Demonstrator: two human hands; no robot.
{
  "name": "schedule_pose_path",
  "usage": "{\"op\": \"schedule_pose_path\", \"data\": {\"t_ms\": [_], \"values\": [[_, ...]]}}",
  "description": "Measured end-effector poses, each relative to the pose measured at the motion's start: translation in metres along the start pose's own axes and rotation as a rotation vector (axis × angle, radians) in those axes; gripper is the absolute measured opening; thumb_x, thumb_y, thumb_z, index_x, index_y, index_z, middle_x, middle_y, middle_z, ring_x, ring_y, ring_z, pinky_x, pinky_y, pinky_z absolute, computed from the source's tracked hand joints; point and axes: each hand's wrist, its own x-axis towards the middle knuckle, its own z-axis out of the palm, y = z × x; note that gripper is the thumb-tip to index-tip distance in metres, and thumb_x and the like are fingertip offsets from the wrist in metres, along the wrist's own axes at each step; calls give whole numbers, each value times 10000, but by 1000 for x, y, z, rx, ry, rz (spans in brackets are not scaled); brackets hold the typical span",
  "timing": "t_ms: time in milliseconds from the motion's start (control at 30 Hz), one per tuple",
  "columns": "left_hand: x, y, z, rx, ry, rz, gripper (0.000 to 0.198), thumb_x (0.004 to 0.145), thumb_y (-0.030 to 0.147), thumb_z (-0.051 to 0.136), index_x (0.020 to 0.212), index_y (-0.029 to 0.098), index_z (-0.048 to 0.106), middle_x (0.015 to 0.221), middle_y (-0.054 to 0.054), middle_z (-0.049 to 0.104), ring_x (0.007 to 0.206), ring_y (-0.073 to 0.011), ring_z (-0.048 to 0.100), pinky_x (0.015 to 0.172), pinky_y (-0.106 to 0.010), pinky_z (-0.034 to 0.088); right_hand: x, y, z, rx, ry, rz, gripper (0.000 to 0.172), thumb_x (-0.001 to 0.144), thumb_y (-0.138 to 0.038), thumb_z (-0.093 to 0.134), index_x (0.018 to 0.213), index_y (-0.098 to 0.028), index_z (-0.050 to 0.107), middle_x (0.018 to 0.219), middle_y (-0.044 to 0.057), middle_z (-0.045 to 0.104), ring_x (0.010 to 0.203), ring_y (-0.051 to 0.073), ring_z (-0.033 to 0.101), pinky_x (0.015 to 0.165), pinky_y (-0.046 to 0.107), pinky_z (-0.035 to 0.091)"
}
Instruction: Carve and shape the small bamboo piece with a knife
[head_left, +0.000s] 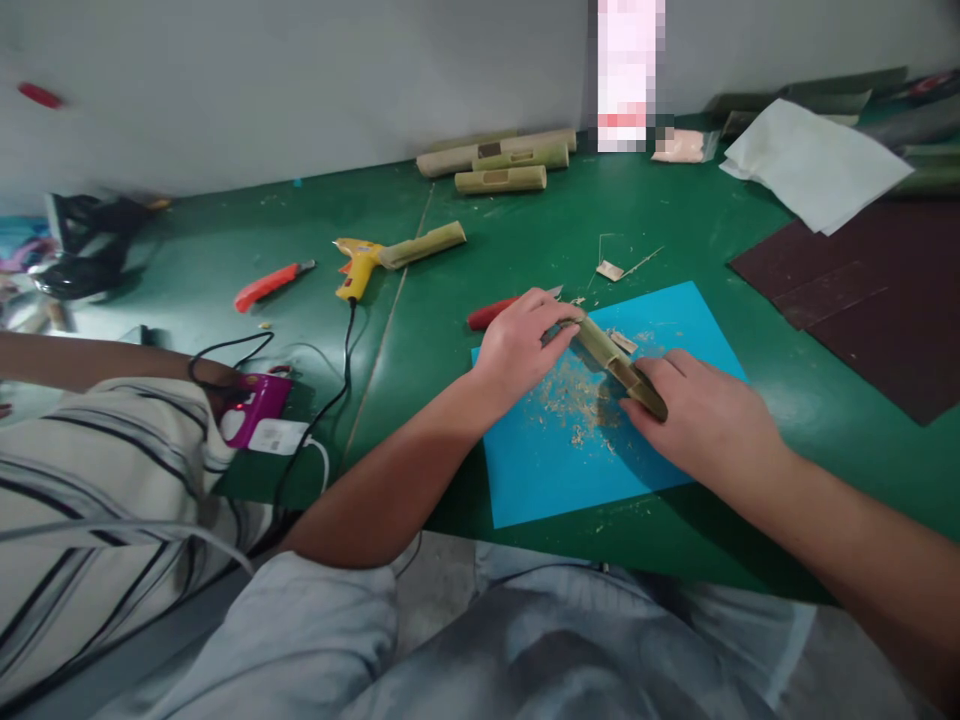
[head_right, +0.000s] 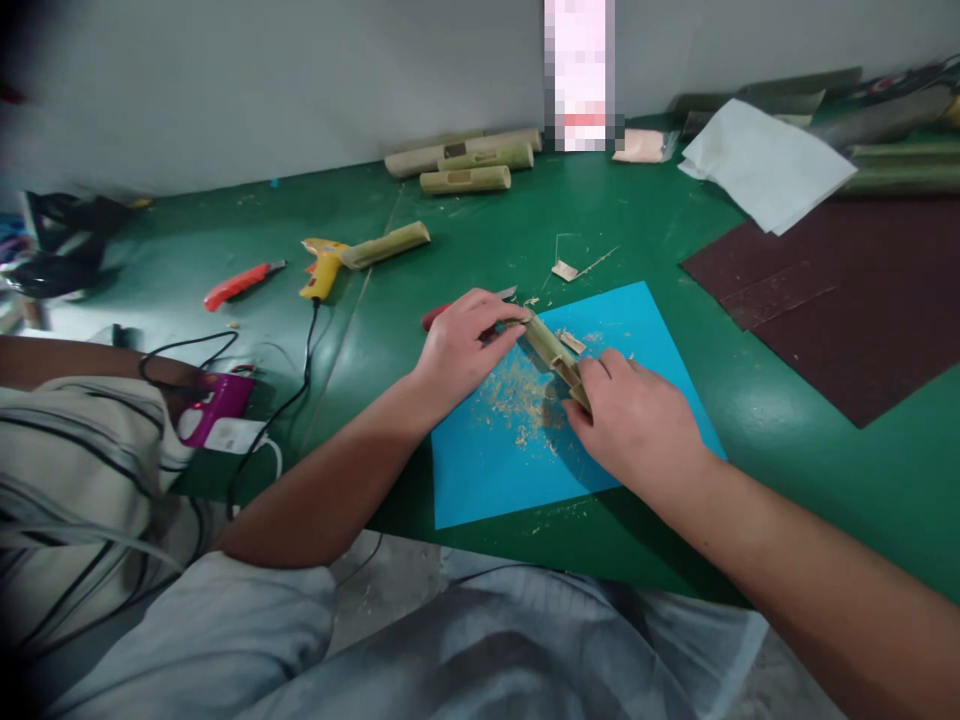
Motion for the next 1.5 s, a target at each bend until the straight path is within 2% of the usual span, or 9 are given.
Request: {"op": "schedule_pose_path", "data": {"t_ms": [267, 467, 767, 1000, 1100, 1200, 1333, 1500], "values": [[-1, 0, 0, -62, -57, -42, 189, 1027, 233, 661, 1176, 204, 773, 1127, -53, 822, 1010, -201, 765, 956, -376, 639, -2, -1, 2, -7, 107, -52, 258, 1005, -329, 531, 1022, -180, 741, 976, 112, 751, 846, 268, 700, 683, 383, 404], [-2, -1, 3, -71, -41, -43, 191, 1029, 221, 635, 1157, 197, 774, 1093, -45, 824, 973, -185, 766, 938, -356, 646, -2, -1, 6, -3, 120, -59, 244, 984, -280, 528, 1048, -174, 738, 1007, 123, 755, 845, 257, 695, 684, 371, 416], [-1, 1, 0, -54, -46, -47, 173, 1022, 228, 665, 1151, 194, 776, 1033, -34, 813, 892, -163, 736, 882, -324, 628, -3, 0, 8, 33, 138, -72, 241, 977, -308, 570, 1104, -175, 727, 1045, 117, 746, 878, 267, 698, 683, 366, 448], [-2, 0, 7, -86, -7, 13, 161, 1042, 249, 642, 1055, 183, 787, 977, -54, 805, 903, -177, 741, 885, -342, 615, -2, -2, 7, 99, 63, -29, 269, 995, -331, 548, 1139, -182, 719, 1120, 136, 741, 884, 263, 691, 641, 361, 427], [-7, 9, 15, -71, -59, 110, 221, 1078, 269, 584, 1038, 180, 781, 930, -62, 784, 880, -173, 731, 830, -318, 601, -1, -2, 9, 127, 40, -8, 268, 998, -325, 528, 1110, -179, 723, 1126, 141, 737, 884, 267, 691, 633, 364, 420], [-12, 15, 19, -69, -119, 209, 228, 1090, 270, 563, 1089, 177, 772, 974, -80, 793, 915, -180, 734, 838, -320, 597, 0, -1, 10, 143, 33, -13, 277, 1002, -320, 520, 1114, -167, 722, 1095, 142, 732, 895, 273, 693, 642, 365, 419], [-11, 15, 17, -59, -38, 135, 220, 1084, 267, 578, 1023, 174, 768, 936, -63, 777, 877, -167, 720, 830, -310, 591, 1, -1, 9, 145, 35, -8, 293, 1008, -318, 504, 1130, -160, 718, 1105, 146, 730, 889, 267, 692, 640, 364, 404], [-6, 12, 18, -60, -84, 117, 218, 1083, 263, 578, 1038, 174, 772, 918, -59, 766, 875, -166, 716, 825, -307, 589, 1, -1, 11, 140, 46, -19, 280, 1002, -315, 509, 1121, -163, 713, 1095, 144, 733, 870, 267, 685, 632, 361, 395]]}}
